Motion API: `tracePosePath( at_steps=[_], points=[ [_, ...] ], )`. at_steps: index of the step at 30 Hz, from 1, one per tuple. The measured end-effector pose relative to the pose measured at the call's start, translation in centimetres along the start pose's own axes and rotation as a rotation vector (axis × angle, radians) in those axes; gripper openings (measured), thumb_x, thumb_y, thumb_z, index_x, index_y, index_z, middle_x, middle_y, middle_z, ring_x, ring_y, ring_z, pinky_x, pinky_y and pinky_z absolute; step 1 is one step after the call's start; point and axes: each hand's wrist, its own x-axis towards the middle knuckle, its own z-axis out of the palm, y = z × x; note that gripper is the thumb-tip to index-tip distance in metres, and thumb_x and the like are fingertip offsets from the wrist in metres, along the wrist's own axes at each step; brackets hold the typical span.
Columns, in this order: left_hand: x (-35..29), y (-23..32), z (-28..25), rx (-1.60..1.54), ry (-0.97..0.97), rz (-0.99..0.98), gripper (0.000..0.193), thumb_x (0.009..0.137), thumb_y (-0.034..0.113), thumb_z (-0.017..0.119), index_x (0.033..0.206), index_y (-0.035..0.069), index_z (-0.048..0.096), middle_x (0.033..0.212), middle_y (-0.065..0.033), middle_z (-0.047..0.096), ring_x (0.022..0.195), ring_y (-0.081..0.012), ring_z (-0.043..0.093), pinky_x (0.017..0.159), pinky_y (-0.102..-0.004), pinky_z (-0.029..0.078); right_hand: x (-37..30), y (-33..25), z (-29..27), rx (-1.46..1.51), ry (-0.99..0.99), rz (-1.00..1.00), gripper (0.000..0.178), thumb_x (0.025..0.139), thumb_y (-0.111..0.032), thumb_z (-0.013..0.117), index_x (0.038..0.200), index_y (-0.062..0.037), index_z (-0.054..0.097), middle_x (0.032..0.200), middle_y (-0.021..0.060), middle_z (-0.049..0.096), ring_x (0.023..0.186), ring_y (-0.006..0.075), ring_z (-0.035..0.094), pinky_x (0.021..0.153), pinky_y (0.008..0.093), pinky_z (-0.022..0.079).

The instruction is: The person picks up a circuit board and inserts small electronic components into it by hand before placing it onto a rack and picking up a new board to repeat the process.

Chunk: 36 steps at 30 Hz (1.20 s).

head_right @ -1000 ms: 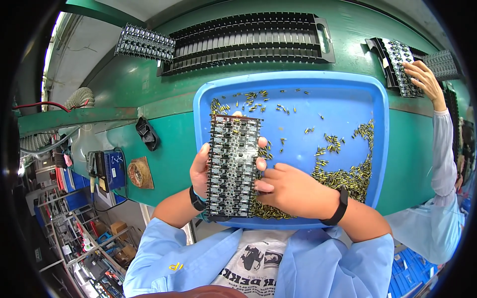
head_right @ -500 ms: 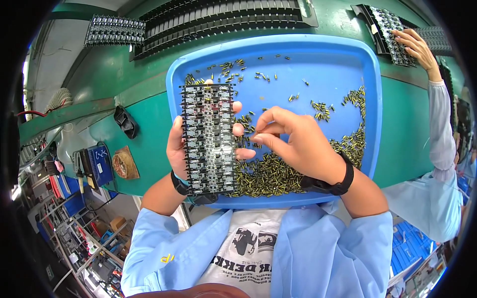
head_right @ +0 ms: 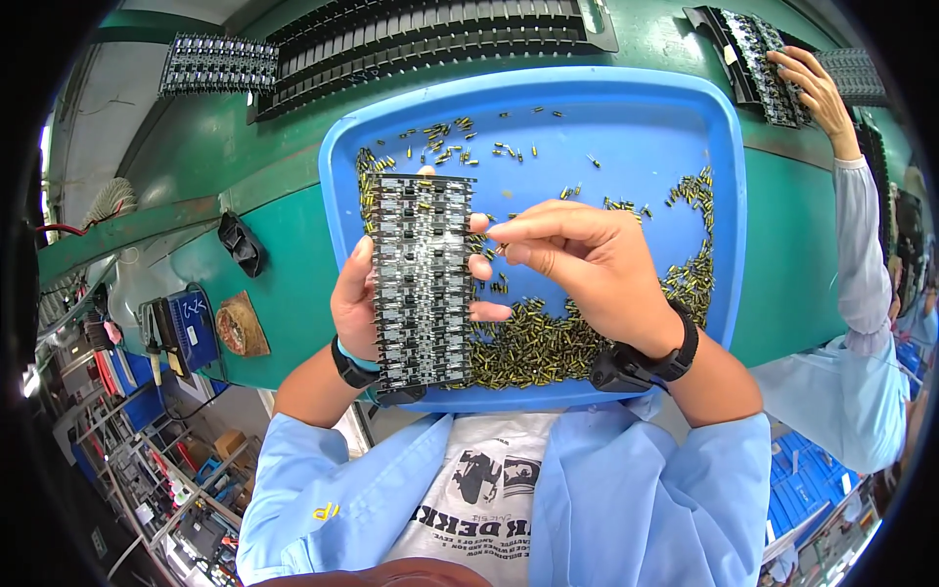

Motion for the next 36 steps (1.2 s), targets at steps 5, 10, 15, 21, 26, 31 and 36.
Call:
tracePosePath(
  at_steps=[5, 10, 15, 21, 26, 31, 36],
  points=[
    [0.0, -0.2, 0.1, 0.006, -0.025, -0.023, 0.072, 0.108, 0.048, 0.044, 0.160, 0.000, 0.030, 0.163, -0.0232, 0.036, 0.135, -0.0372, 0.054, 0.111, -0.0681, 0.046, -0.2, 0.2, -0.3, 0.116, 0.043, 0.041, 0.013, 0.091, 0.008, 0.072, 0.102, 0.0028, 0.076, 0.100, 0.0135, 0.075, 0.096, 0.0192, 0.074, 0.087, 0.0307, 0.058],
    [0.0, -0.2, 0.2, -0.008, -0.039, -0.013, 0.073, 0.108, 0.047, 0.044, 0.163, 0.003, 0.025, 0.163, -0.0236, 0.036, 0.135, -0.0374, 0.055, 0.111, -0.0681, 0.046, -0.2, 0.5, -0.3, 0.136, 0.076, 0.033, 0.013, 0.089, 0.010, 0.073, 0.100, 0.0032, 0.073, 0.101, 0.0138, 0.075, 0.096, 0.0200, 0.073, 0.087, 0.0310, 0.058],
    [-0.1, -0.2, 0.4, 0.008, -0.028, -0.022, 0.074, 0.109, 0.045, 0.045, 0.166, 0.009, 0.016, 0.163, -0.0236, 0.035, 0.135, -0.0381, 0.055, 0.111, -0.0679, 0.046, -0.2, 0.7, -0.3, 0.106, 0.084, -0.104, 0.018, 0.087, 0.012, 0.074, 0.102, 0.0026, 0.073, 0.103, 0.0137, 0.074, 0.100, 0.0219, 0.069, 0.088, 0.0322, 0.056],
    [-0.1, -0.5, 0.8, 0.022, -0.041, -0.081, 0.077, 0.108, 0.040, 0.048, 0.168, 0.014, 0.008, 0.160, -0.0210, 0.038, 0.134, -0.0372, 0.055, 0.112, -0.0662, 0.046, 0.1, 0.7, 0.4, -0.162, 0.069, -0.371, 0.025, 0.082, 0.012, 0.076, 0.103, -0.0023, 0.075, 0.100, 0.0094, 0.070, 0.094, 0.0217, 0.065, 0.081, 0.0324, 0.052],
    [-0.3, -0.4, 1.3, 0.037, -0.024, -0.162, 0.081, 0.107, 0.039, 0.051, 0.169, 0.016, 0.004, 0.158, -0.0158, 0.040, 0.135, -0.0350, 0.054, 0.113, -0.0646, 0.046, 0.1, -0.6, 1.3, -0.625, 0.053, -0.659, 0.033, 0.077, 0.010, 0.079, 0.103, -0.0086, 0.076, 0.096, 0.0047, 0.064, 0.086, 0.0207, 0.059, 0.074, 0.0320, 0.047],
    [-0.3, -0.5, 1.4, 0.059, -0.047, -0.192, 0.085, 0.106, 0.039, 0.054, 0.169, 0.017, 0.002, 0.161, -0.0125, 0.036, 0.136, -0.0334, 0.054, 0.114, -0.0636, 0.045, 0.3, -0.2, 1.6, -0.730, 0.068, -0.744, 0.038, 0.073, 0.008, 0.080, 0.105, -0.0113, 0.076, 0.095, 0.0034, 0.061, 0.086, 0.0222, 0.055, 0.074, 0.0329, 0.044],
    [-0.4, -0.3, 1.3, 0.064, -0.051, -0.199, 0.085, 0.106, 0.039, 0.054, 0.169, 0.017, 0.001, 0.162, -0.0120, 0.034, 0.137, -0.0325, 0.052, 0.115, -0.0624, 0.045, 0.3, -0.3, 1.5, -0.785, 0.044, -0.797, 0.043, 0.062, 0.006, 0.077, 0.103, -0.0085, 0.075, 0.096, 0.0047, 0.065, 0.083, 0.0254, 0.058, 0.072, 0.0367, 0.045]
  ],
)
